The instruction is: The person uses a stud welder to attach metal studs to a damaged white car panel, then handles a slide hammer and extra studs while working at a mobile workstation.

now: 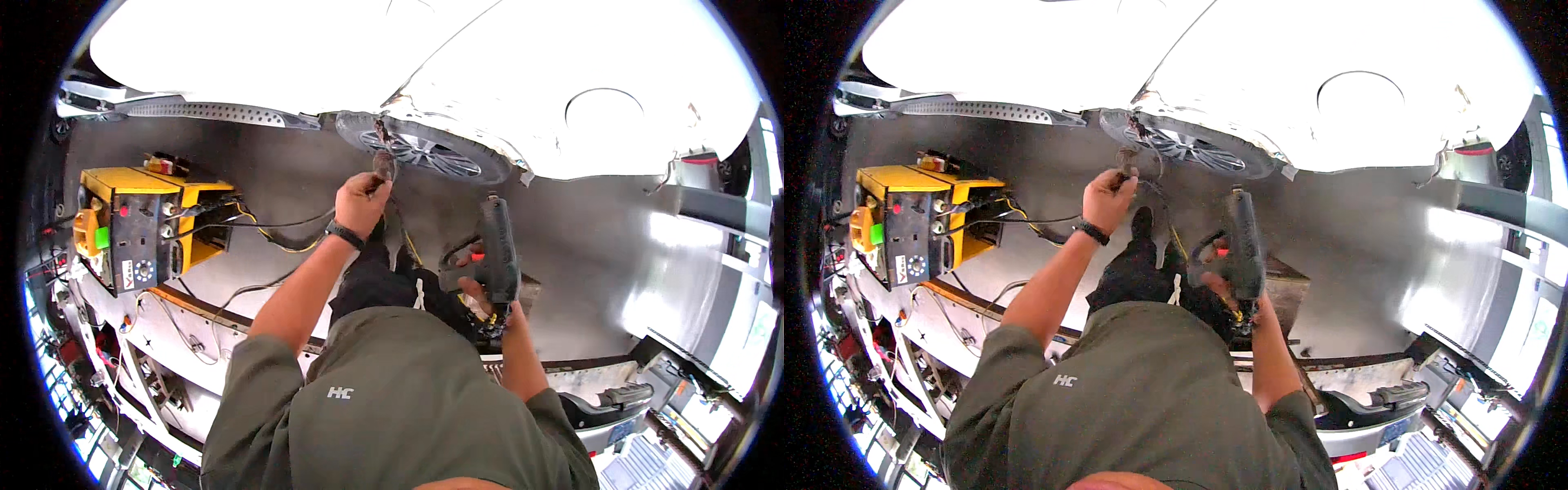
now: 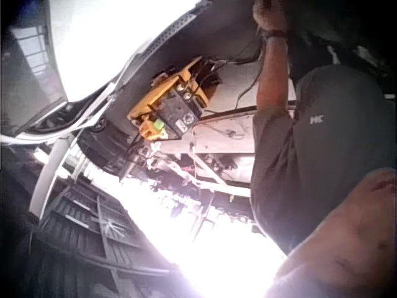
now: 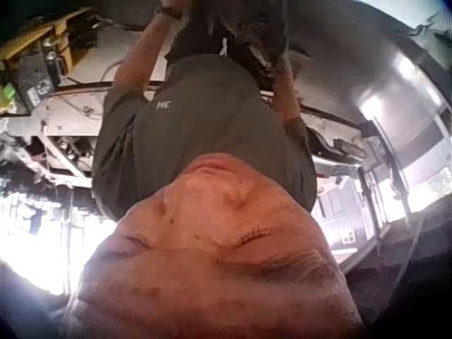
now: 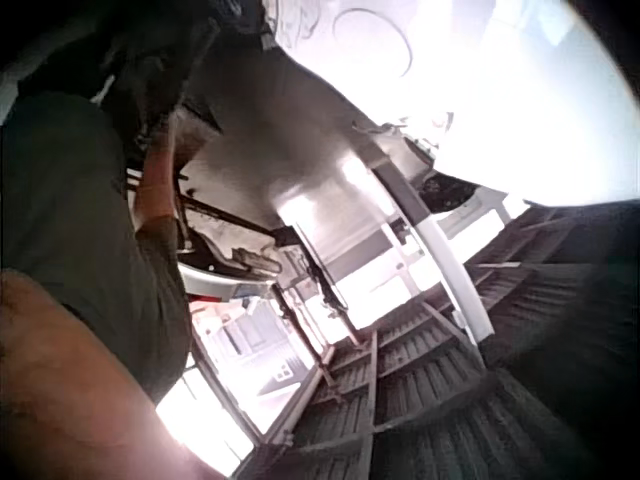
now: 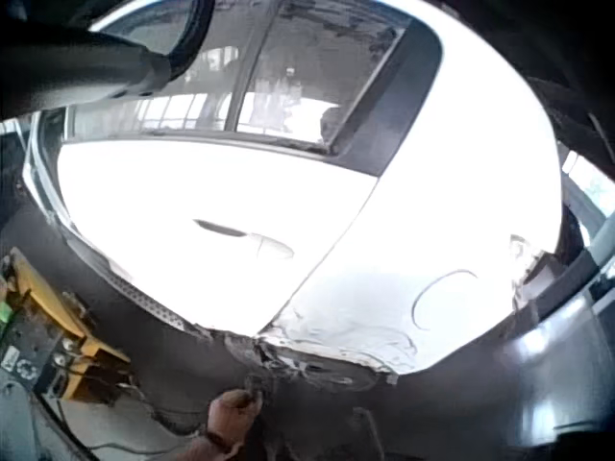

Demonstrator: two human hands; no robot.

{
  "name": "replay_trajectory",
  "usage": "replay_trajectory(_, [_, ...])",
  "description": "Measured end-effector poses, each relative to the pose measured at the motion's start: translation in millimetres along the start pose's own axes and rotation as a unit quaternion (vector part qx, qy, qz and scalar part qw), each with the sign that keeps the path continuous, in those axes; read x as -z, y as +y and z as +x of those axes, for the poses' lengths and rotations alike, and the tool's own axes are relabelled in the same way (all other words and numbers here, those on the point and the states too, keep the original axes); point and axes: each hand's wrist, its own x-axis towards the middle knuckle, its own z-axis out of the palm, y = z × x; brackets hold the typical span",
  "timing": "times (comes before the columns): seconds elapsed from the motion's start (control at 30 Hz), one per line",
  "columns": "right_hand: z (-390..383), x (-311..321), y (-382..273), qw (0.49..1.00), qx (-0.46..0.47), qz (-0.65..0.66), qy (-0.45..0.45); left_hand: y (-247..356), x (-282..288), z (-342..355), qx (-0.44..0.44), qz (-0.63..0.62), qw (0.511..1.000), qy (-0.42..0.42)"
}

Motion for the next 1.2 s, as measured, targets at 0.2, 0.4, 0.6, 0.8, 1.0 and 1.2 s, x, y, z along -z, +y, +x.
replay_trajectory(0.2, [23.7, 2.7, 1.6, 0.998, -0.011, -0.014, -0.052, -22.6, -24.1, 44.4, -0.045, 0.102, 0.994, -0.024])
replay_trajectory(0.4, [48.4, 12.5, 36.8, 0.972, -0.160, 0.124, -0.122, -58.3, -71.7, 80.2, -0.008, 0.107, 0.994, 0.017])
replay_trajectory(0.6, [71.8, 50.7, 123.0, 0.975, -0.074, 0.030, -0.205, -63.9, -117.7, 105.8, -0.021, 0.127, 0.984, 0.122])
replay_trajectory(0.8, [100.5, 63.4, 91.4, 0.977, -0.080, -0.024, -0.198, -81.2, -141.9, 128.7, -0.030, 0.172, 0.974, 0.146])
replay_trajectory(1.0, [108.2, 78.6, 102.4, 0.971, -0.046, -0.056, -0.226, -89.6, -150.1, 126.9, -0.090, 0.146, 0.966, 0.191])
replay_trajectory(1.2, [128.4, 68.2, 81.2, 0.966, -0.039, -0.055, -0.251, -81.0, -146.8, 134.3, -0.059, 0.160, 0.967, 0.191])
